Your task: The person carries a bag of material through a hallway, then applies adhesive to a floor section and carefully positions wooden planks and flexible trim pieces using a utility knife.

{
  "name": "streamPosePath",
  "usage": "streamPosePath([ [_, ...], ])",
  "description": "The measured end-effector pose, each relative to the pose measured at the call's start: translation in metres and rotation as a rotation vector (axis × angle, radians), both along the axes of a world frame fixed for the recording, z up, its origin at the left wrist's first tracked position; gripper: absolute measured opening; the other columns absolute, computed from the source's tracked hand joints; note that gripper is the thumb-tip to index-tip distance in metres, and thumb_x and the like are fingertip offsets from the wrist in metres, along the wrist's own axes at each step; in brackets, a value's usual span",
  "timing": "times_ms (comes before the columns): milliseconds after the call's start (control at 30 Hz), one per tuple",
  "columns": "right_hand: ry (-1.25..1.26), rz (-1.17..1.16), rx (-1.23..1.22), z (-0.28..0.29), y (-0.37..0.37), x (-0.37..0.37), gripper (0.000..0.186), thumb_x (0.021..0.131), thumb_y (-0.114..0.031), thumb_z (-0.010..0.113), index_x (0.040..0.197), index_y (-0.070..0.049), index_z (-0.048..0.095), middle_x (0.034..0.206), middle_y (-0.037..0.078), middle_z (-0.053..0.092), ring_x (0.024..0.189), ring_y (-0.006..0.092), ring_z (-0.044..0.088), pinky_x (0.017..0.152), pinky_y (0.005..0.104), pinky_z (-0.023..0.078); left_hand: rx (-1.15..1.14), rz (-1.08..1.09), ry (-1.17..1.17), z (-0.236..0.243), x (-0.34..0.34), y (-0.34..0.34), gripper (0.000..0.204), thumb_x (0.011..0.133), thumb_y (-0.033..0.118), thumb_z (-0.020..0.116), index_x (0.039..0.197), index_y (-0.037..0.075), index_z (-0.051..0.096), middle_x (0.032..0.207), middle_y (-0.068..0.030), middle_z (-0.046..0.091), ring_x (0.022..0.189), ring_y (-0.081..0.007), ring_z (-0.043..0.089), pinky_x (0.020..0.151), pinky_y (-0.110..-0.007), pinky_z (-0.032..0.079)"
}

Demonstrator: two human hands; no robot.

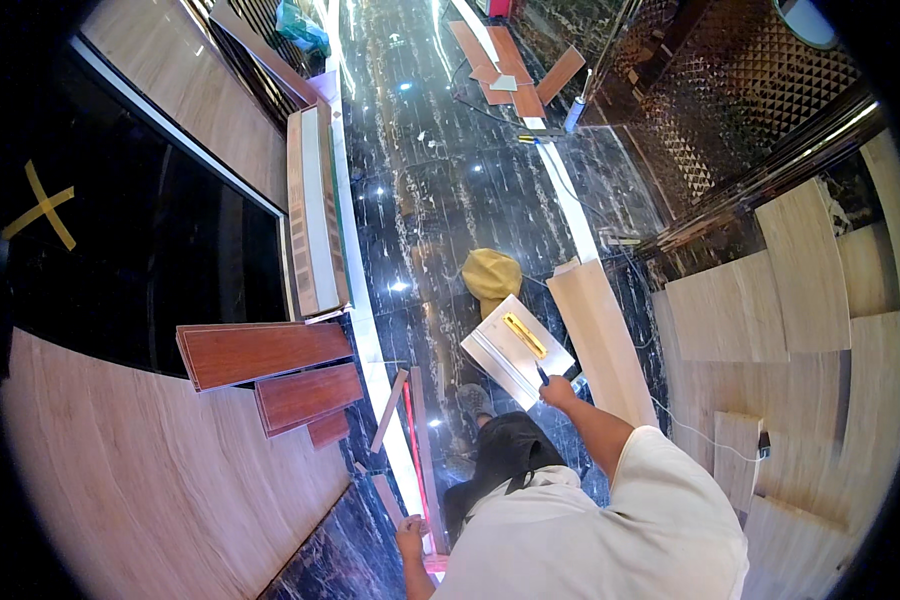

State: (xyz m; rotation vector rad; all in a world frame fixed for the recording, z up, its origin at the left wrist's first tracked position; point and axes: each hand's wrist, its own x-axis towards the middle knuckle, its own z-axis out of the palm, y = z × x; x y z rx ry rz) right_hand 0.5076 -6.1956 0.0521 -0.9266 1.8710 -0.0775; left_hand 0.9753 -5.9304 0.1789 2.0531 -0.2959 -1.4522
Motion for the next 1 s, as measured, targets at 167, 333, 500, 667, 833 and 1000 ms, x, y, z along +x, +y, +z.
streamPosePath([
  [167,-0.077,-0.022,-0.029,0.023,-0.020,0.035,0.022,0.084,-0.019,0.062,0.084,0.003,0.068,0.073,0.014,0.071,0.059,0.0207,0.069,0.058,0.0331,0.056,0.001,0.063,-0.004,-0.013,0.027,0.002,0.016,0.093,0.010,0.060,0.103,-0.003,0.063,0.086,-0.0122,0.068,0.073,-0.0196,0.066,0.067,-0.032,0.057],
  [333,-0.106,0.107,-0.088,0.037,-0.047,0.054,0.032,0.082,-0.029,0.064,0.084,0.002,0.071,0.071,0.014,0.072,0.065,0.0251,0.072,0.071,0.0366,0.058,0.081,0.091,-0.003,-0.022,0.036,0.018,0.017,0.093,0.012,0.060,0.102,-0.003,0.062,0.086,-0.0155,0.068,0.072,-0.0236,0.068,0.064,-0.034,0.058],
  [500,-0.106,0.010,-0.057,0.056,-0.066,0.038,0.032,0.082,-0.029,0.065,0.084,0.002,0.071,0.070,0.013,0.072,0.063,0.0238,0.071,0.069,0.0360,0.058,0.105,-0.136,-0.029,-0.023,0.028,-0.004,0.019,0.094,0.015,0.058,0.102,-0.001,0.064,0.086,-0.0145,0.068,0.073,-0.0246,0.068,0.065,-0.036,0.057],
  [667,0.040,-0.193,0.001,0.004,-0.060,-0.010,0.025,0.078,-0.025,0.065,0.082,-0.001,0.071,0.074,0.013,0.073,0.066,0.0238,0.072,0.068,0.0356,0.058,0.089,-0.432,-0.127,-0.042,0.046,-0.056,0.018,0.094,0.016,0.055,0.100,0.002,0.065,0.085,-0.0128,0.067,0.073,-0.0250,0.066,0.064,-0.038,0.056],
  [833,0.066,-0.424,0.037,-0.017,-0.062,-0.033,0.026,0.078,-0.018,0.066,0.082,0.007,0.069,0.072,0.018,0.071,0.061,0.0266,0.072,0.062,0.0376,0.058,0.029,-0.673,-0.238,-0.076,0.088,-0.175,0.019,0.094,0.017,0.052,0.099,0.004,0.066,0.085,-0.0111,0.066,0.073,-0.0254,0.065,0.063,-0.039,0.054],
  [1000,0.008,-0.774,0.076,-0.017,-0.113,-0.008,0.020,0.080,-0.009,0.062,0.086,0.010,0.067,0.072,0.019,0.070,0.058,0.0239,0.070,0.049,0.0344,0.055,-0.006,-0.805,-0.256,-0.100,0.134,-0.363,0.021,0.094,0.018,0.049,0.098,0.007,0.067,0.084,-0.0093,0.066,0.072,-0.0258,0.064,0.062,-0.041,0.053],
])
